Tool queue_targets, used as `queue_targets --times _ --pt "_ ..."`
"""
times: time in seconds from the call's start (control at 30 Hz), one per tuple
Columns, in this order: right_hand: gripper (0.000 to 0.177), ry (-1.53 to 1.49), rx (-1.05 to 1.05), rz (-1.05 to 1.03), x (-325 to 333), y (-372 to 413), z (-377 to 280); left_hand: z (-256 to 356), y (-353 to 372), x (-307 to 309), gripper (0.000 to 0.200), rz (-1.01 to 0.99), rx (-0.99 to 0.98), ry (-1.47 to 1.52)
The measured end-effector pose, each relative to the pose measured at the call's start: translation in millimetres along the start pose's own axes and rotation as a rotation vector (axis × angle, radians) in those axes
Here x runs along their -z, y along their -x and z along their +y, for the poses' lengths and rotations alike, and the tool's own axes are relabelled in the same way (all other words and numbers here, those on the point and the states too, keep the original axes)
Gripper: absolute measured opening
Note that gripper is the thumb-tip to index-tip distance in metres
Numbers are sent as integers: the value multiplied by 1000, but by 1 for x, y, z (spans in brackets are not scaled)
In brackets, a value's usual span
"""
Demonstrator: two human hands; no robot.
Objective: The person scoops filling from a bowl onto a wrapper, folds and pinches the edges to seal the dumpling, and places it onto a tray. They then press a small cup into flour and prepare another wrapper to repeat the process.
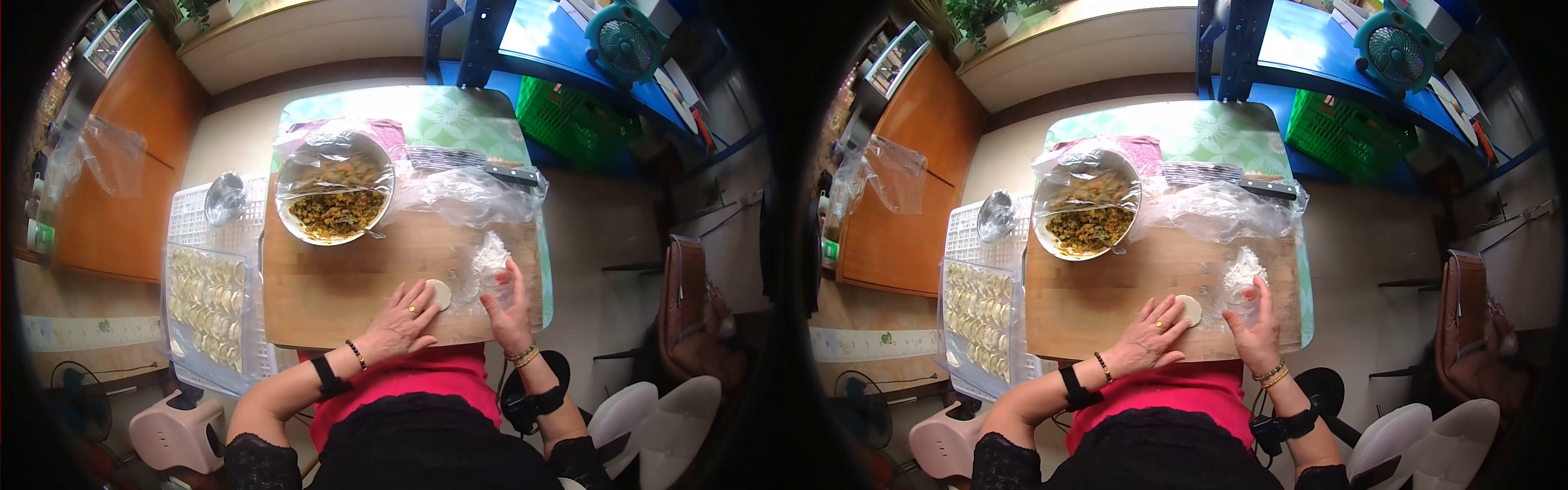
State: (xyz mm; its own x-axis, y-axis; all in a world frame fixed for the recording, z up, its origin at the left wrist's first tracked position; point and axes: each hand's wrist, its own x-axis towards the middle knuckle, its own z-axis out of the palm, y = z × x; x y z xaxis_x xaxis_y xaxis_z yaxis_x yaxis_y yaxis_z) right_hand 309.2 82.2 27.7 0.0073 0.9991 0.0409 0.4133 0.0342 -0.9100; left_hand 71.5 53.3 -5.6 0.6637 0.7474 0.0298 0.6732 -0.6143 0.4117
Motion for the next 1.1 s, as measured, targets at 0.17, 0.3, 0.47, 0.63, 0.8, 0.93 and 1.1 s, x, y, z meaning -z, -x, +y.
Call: queue_targets --times 0.17,0.3,0.47,0.63,0.8,0.93,1.1 --pt "79 255 223 -217 -23 -4 -22 15 24 -2 65 44 -25 51" --pt "75 477 432 -314 -56 0 -20 21 30 -9 66 -4 7 58" --pt "78 706 437 -234 -85 -2 -11 23 33 -9 65 -3 34 55" --pt "79 690 406 -125 -79 -29 4 16 32 -12 63 129 33 21" --pt "74 522 455 -161 -81 -20 -1 17 37 -7 64 147 112 80" --pt "80 727 555 -244 -104 10 -8 17 40 -12 66 118 54 21" --pt "78 815 450 -108 -108 -27 0 16 42 -12 66 146 71 24"
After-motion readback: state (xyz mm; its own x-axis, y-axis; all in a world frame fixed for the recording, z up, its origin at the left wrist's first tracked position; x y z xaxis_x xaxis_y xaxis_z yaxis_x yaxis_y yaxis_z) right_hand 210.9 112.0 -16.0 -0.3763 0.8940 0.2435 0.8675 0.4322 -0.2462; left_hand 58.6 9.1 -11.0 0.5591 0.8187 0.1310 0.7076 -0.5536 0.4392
